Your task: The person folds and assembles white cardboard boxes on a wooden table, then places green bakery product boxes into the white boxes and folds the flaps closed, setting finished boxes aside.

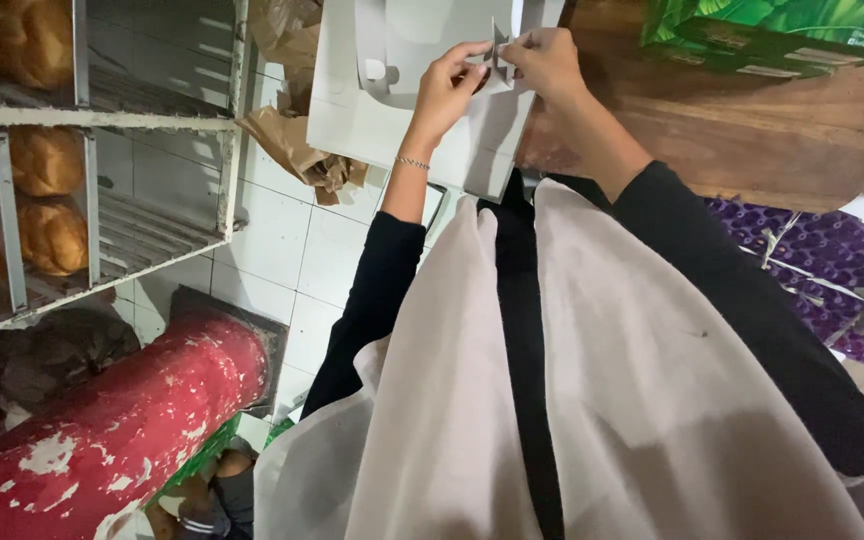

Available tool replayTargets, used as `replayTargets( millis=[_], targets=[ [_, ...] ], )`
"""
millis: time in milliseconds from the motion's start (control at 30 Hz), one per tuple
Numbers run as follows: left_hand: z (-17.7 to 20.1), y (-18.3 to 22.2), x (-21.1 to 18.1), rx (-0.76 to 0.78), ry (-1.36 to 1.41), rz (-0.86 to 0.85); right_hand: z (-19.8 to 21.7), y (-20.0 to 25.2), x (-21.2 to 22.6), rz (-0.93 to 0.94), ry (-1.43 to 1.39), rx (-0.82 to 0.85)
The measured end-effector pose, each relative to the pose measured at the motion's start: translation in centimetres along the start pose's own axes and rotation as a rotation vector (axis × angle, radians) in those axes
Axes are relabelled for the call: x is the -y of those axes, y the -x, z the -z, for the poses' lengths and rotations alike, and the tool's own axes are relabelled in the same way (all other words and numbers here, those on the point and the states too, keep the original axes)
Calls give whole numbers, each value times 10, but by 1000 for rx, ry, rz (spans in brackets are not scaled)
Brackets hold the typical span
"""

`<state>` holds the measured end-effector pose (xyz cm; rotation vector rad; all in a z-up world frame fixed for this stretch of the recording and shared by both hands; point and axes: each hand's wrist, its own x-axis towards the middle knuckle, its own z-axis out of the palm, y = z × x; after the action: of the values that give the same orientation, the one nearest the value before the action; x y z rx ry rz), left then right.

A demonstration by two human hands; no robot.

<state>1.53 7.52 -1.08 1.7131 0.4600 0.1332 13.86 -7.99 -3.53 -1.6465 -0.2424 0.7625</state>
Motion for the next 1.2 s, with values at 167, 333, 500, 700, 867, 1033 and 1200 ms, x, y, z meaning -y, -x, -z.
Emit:
replayTargets(
  millis=[167,333,500,700,867,1033,1200],
  targets=[
    [-8,-32,35,-4,-124,114,15,-8,-9,27,207,67],
    [-19,-63,87,174,58,277,28,3,-14,83,445,14],
    [-33,-71,86,213,338,518,27,17,-3,176,596,-86],
    [-35,-70,92,182,512,617,21,18,-1,305,700,-160],
    [-37,-67,78,136,675,663,15,14,-3,364,785,-179],
    [-45,-67,96,155,519,538,10,8,6,335,876,-200],
    [-37,-41,54,-56,-28,214,16,-7,-6,254,921,-181]
  ],
)
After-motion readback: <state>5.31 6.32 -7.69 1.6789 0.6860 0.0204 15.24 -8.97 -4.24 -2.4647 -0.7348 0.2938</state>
